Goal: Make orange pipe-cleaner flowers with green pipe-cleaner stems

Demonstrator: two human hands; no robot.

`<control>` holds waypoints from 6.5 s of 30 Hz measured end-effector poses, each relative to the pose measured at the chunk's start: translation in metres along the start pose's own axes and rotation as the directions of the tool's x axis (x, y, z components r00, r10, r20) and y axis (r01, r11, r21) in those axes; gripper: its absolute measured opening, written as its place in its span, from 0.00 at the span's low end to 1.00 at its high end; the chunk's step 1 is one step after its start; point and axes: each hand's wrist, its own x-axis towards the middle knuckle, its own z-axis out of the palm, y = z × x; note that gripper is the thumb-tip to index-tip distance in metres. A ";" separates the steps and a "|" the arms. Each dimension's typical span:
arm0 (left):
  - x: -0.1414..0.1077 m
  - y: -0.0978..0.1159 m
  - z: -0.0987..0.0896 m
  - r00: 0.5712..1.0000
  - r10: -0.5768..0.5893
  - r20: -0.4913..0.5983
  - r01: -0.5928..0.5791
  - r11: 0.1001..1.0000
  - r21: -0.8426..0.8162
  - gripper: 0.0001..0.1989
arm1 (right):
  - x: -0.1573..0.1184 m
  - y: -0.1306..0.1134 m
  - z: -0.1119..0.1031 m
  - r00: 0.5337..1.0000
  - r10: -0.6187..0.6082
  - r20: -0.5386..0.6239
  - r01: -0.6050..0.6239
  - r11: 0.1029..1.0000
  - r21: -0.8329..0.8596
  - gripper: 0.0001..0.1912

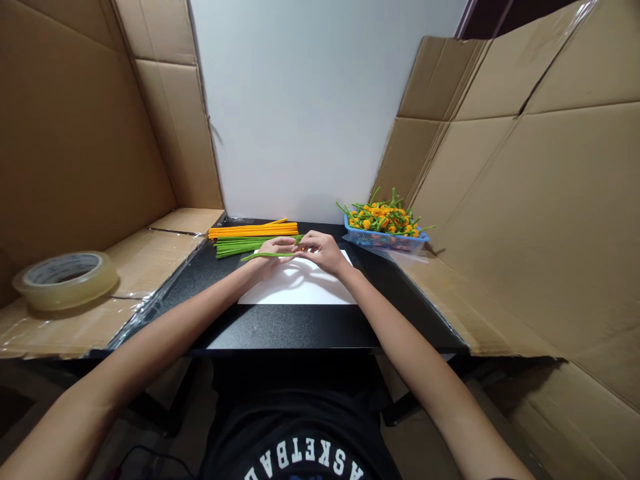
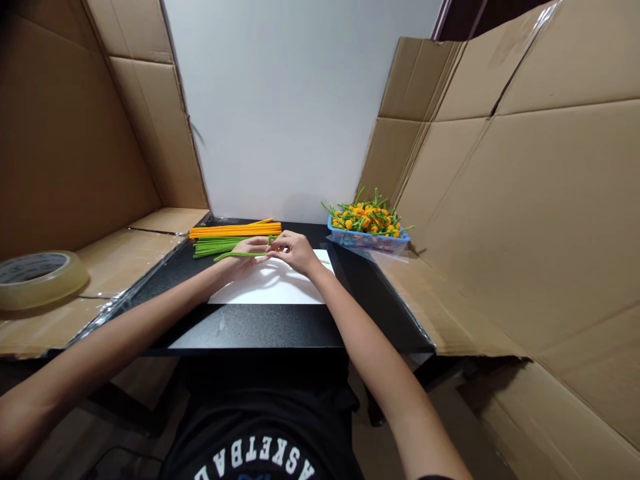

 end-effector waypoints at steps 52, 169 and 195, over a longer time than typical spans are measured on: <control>-0.005 -0.011 0.009 0.999 0.038 0.008 -0.038 0.999 0.013 0.11 | 0.003 0.000 0.006 0.976 0.198 -0.085 -0.206 0.974 -0.093 0.06; -0.010 -0.002 0.009 0.892 0.449 0.044 -0.450 0.876 0.175 0.21 | 0.001 -0.009 0.009 0.943 0.140 -0.302 -0.158 0.987 -0.034 0.02; -0.002 -0.009 0.004 0.807 0.586 0.079 -0.582 0.764 0.279 0.21 | 0.005 -0.003 0.011 0.840 0.523 -0.142 -0.379 0.754 0.536 0.18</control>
